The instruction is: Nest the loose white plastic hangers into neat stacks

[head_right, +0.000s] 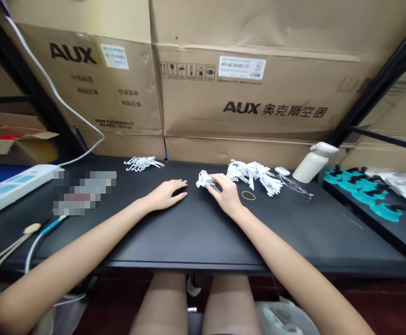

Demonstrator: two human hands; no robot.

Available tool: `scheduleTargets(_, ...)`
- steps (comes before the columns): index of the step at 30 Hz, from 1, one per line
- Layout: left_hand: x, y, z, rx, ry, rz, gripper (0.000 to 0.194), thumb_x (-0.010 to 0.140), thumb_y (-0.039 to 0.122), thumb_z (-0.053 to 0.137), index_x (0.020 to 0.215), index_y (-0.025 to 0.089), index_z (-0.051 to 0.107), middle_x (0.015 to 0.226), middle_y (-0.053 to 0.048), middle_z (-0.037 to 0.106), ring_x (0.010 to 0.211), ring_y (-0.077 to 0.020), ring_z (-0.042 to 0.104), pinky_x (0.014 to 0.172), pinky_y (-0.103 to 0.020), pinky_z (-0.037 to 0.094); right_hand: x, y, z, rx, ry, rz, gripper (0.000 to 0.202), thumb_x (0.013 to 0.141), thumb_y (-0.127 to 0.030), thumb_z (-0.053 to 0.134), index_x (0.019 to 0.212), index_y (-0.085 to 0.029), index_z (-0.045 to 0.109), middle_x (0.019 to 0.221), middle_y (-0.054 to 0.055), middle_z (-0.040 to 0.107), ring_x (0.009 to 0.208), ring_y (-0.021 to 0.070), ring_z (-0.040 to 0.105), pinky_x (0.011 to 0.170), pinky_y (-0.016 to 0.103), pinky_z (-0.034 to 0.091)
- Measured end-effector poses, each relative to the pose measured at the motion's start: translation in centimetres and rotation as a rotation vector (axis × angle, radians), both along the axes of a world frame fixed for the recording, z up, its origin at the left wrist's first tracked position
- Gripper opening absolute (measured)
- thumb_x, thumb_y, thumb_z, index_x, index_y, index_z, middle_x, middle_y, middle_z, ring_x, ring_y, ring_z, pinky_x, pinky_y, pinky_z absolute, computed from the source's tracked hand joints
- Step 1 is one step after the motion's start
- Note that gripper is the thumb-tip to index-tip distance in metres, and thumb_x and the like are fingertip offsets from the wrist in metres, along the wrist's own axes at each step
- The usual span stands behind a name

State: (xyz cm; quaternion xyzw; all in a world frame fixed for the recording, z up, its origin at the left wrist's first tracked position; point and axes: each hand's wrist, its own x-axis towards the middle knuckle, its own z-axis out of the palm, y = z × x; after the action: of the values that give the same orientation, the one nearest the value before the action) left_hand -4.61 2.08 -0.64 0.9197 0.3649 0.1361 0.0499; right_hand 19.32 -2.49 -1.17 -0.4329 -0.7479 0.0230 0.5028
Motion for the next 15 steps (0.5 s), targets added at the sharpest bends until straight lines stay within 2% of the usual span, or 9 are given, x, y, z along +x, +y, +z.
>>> scheduleTargets(7, -0.5, 0.3, -0.4, 0.057, -0.050, 0.008, 0.045, 0.089, 0.041, 0.045, 0.122, 0.013, 0.059, 0.129, -0.014, 0.058, 0.120, -0.0274, 0.054, 0.102, -0.040, 0.041, -0.6, 1.2, -1.5, 0.087, -0.197, 0.033, 0.028, 0.090, -0.021, 0.048, 0.115, -0.019, 0.058, 0.113, 0.013, 0.062, 0.105, 0.0234, 0.061, 0.093, 0.041, 0.051)
scheduleTargets(10, -0.8, 0.3, -0.3, 0.041, -0.068, 0.074, 0.044, 0.087, 0.040, 0.048, 0.121, 0.015, 0.058, 0.129, -0.015, 0.058, 0.122, -0.0296, 0.051, 0.103, -0.045, 0.038, -0.5, 2.4, -2.0, 0.084, -0.290, 0.003, 0.033, 0.090, -0.018, 0.044, 0.120, -0.019, 0.057, 0.120, 0.013, 0.060, 0.112, 0.0239, 0.058, 0.097, 0.042, 0.050)
scheduleTargets(11, -0.9, 0.5, -0.3, 0.038, -0.099, 0.118, 0.048, 0.086, 0.041, 0.050, 0.126, 0.015, 0.054, 0.133, -0.016, 0.054, 0.124, -0.0311, 0.048, 0.104, -0.048, 0.037, -0.4, 3.0, -2.1, 0.076, -0.327, -0.020, 0.035, 0.090, -0.017, 0.042, 0.123, -0.019, 0.056, 0.125, 0.013, 0.057, 0.116, 0.0246, 0.057, 0.098, 0.042, 0.049)
scheduleTargets(13, -1.2, 1.2, -0.3, 0.031, -0.222, 0.195, 0.065, 0.086, 0.043, 0.050, 0.141, 0.012, 0.036, 0.144, -0.019, 0.041, 0.131, -0.0338, 0.039, 0.105, -0.052, 0.034, -0.3, 4.0, -2.4, 0.038, -0.399, -0.054, 0.039, 0.090, -0.016, 0.039, 0.127, -0.017, 0.053, 0.131, 0.015, 0.053, 0.120, 0.0258, 0.054, 0.098, 0.043, 0.049)
scheduleTargets(15, -1.5, 2.2, -0.4, 0.060, -0.445, 0.282, 0.069, 0.091, 0.045, 0.039, 0.147, 0.010, 0.018, 0.150, -0.021, 0.028, 0.138, -0.0314, 0.030, 0.109, -0.050, 0.030, 0.0, 5.1, -2.6, -0.012, -0.437, -0.110, 0.042, 0.089, -0.017, 0.040, 0.129, -0.013, 0.051, 0.134, 0.018, 0.050, 0.122, 0.0276, 0.052, 0.098, 0.044, 0.048)
